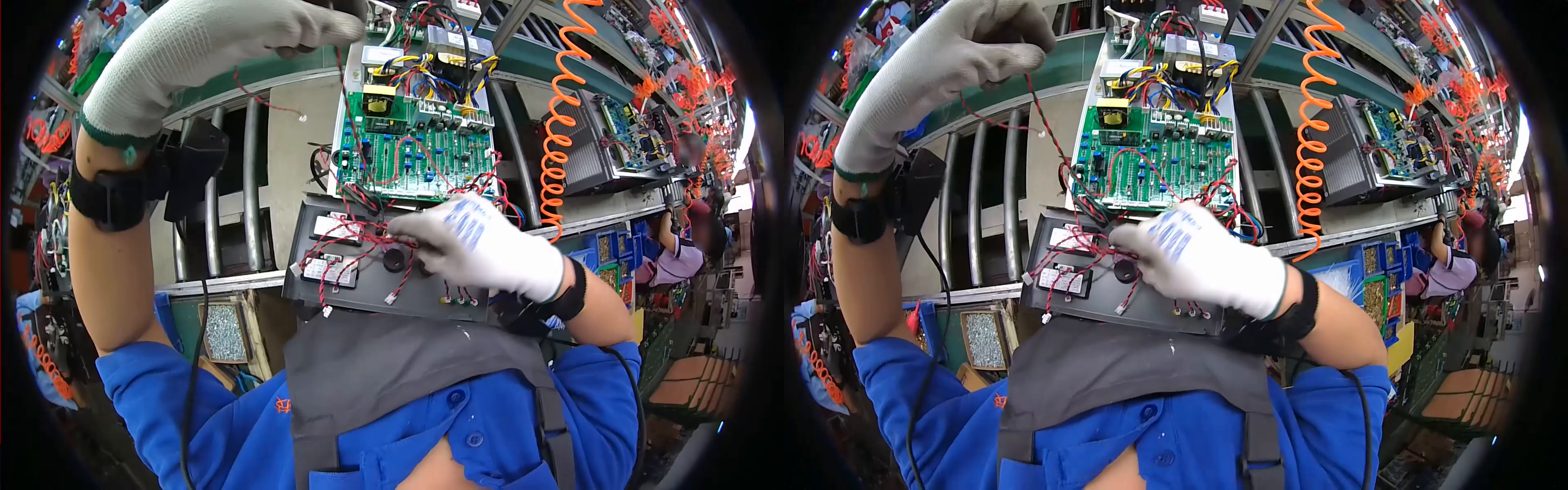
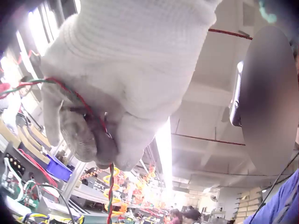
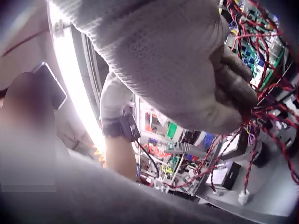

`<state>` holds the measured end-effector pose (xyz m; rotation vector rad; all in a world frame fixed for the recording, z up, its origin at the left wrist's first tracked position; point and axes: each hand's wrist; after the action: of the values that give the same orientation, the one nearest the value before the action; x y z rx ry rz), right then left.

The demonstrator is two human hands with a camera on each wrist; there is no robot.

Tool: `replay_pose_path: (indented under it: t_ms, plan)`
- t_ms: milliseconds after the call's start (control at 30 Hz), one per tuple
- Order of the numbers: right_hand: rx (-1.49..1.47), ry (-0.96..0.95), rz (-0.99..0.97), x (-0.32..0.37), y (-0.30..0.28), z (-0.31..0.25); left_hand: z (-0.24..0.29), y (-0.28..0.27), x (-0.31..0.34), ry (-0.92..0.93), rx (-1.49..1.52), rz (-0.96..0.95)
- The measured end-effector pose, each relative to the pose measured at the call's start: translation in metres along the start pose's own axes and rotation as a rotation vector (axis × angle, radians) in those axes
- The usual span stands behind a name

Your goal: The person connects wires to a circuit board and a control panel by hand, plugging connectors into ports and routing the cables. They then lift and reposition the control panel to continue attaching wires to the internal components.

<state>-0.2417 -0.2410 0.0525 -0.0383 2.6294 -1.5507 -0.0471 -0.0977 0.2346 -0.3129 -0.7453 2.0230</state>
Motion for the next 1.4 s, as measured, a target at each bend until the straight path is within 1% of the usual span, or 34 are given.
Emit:
replay_pose_path:
  t_ms: [33,67,100,133,167,200,233,267,300,333,400,433,467,567,600,667,700,733,767,800,867,933,967,1000,1033,1067,1133,1167,1200,1267,1300,1333,1367,1400]
  plan:
    - [-0.180,0.023,0.047,0.001,-0.006,0.002,-0.009,0.002,-0.005,-0.025,-0.139,0.111]
    - [-0.371,0.171,-0.111,0.001,-0.023,-0.001,-0.022,0.003,-0.015,-0.046,-0.278,0.221]
    - [-0.551,0.178,-0.078,0.005,-0.023,0.010,-0.080,-0.009,-0.042,0.359,-0.209,0.150]
    - [-0.729,0.183,-0.042,0.011,-0.022,0.020,-0.091,-0.012,-0.043,0.362,-0.205,0.144]
    - [-1.036,0.379,-0.097,0.019,-0.032,0.011,-0.096,-0.013,-0.045,0.279,-0.233,0.159]
    - [-1.034,0.386,-0.091,0.026,-0.038,0.010,-0.101,-0.013,-0.047,0.197,-0.260,0.174]
    - [-1.198,0.437,-0.096,0.032,-0.043,0.011,-0.111,-0.014,-0.049,0.268,-0.268,0.169]
    - [-1.363,0.489,-0.095,0.040,-0.048,0.013,-0.120,-0.017,-0.052,0.249,-0.303,0.161]
    - [-1.360,0.424,-0.007,0.048,-0.050,0.021,-0.129,-0.018,-0.053,0.193,-0.350,0.183]
    - [-1.497,0.205,0.113,0.054,-0.043,0.033,-0.137,-0.018,-0.051,0.138,-0.398,0.204]
    - [-1.407,0.247,0.237,0.066,-0.054,0.036,-0.153,-0.018,-0.048,0.023,-0.475,0.168]
    - [-1.410,0.281,0.337,0.070,-0.057,0.036,-0.164,-0.017,-0.047,0.035,-0.558,0.152]
    - [-1.447,0.219,0.415,0.074,-0.058,0.049,-0.174,-0.014,-0.047,0.045,-0.644,0.136]
    - [-1.501,0.093,0.674,0.078,-0.079,0.044,-0.191,-0.002,-0.045,0.168,-0.735,0.088]
    - [-1.521,0.041,0.732,0.081,-0.088,0.042,-0.189,0.003,-0.047,0.116,-0.795,0.035]
    - [-1.485,-0.020,0.886,0.087,-0.110,0.033,-0.187,0.023,-0.047,0.400,-0.920,0.170]
    - [-1.477,-0.006,0.937,0.096,-0.120,0.034,-0.177,0.038,-0.049,0.424,-0.862,0.161]
    - [-1.469,0.008,0.987,0.103,-0.130,0.033,-0.164,0.054,-0.046,0.535,-0.680,0.183]
    - [-1.275,0.142,1.374,0.097,-0.140,0.021,-0.146,0.072,-0.044,0.532,-0.539,0.108]
    - [-1.327,-0.005,1.202,0.110,-0.156,0.034,-0.132,0.091,-0.039,0.626,-0.472,0.080]
    - [-1.287,-0.013,0.952,0.127,-0.182,0.033,-0.113,0.128,-0.034,0.770,-0.389,0.002]
    - [-1.394,0.025,0.989,0.146,-0.207,0.033,-0.111,0.154,-0.030,0.843,-0.352,-0.051]
    - [-0.917,0.234,1.399,0.156,-0.219,0.037,-0.107,0.159,-0.027,0.713,-0.320,-0.157]
    - [-1.149,0.038,0.994,0.173,-0.242,0.045,-0.104,0.162,-0.024,0.583,-0.288,-0.260]
    - [-1.144,0.041,1.008,0.188,-0.256,0.041,-0.114,0.167,-0.020,0.687,-0.230,-0.215]
    - [-1.214,0.090,0.936,0.203,-0.269,0.035,-0.121,0.167,-0.013,0.677,-0.257,-0.195]
    - [-1.356,0.186,0.785,0.225,-0.286,0.026,-0.122,0.161,0.002,0.689,-0.490,-0.349]
    - [-1.428,0.231,0.701,0.232,-0.287,0.026,-0.122,0.165,0.013,0.656,-0.537,-0.409]
    - [-1.435,0.233,0.710,0.239,-0.283,0.023,-0.123,0.170,0.021,0.618,-0.584,-0.467]
    - [-0.838,0.256,1.244,0.252,-0.270,0.013,-0.127,0.170,0.020,0.639,-0.569,-0.446]
    - [-0.839,0.259,1.247,0.256,-0.261,0.017,-0.127,0.167,0.011,0.662,-0.412,-0.373]
    - [-0.623,0.376,1.279,0.260,-0.244,0.027,-0.125,0.165,0.003,0.680,-0.254,-0.295]
    - [-0.403,0.483,1.300,0.263,-0.225,0.040,-0.113,0.159,-0.002,0.543,-0.201,-0.263]
    - [-0.180,0.585,1.314,0.266,-0.211,0.049,-0.115,0.160,-0.008,0.433,-0.095,-0.155]
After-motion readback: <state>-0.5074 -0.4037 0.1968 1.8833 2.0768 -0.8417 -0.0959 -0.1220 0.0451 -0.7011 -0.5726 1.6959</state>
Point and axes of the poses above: each hand's wrist, its own x-axis away from the middle knuckle, its own y-axis out of the palm, z = x × y, and after that the axes turned 11 degrees about z, right-handed
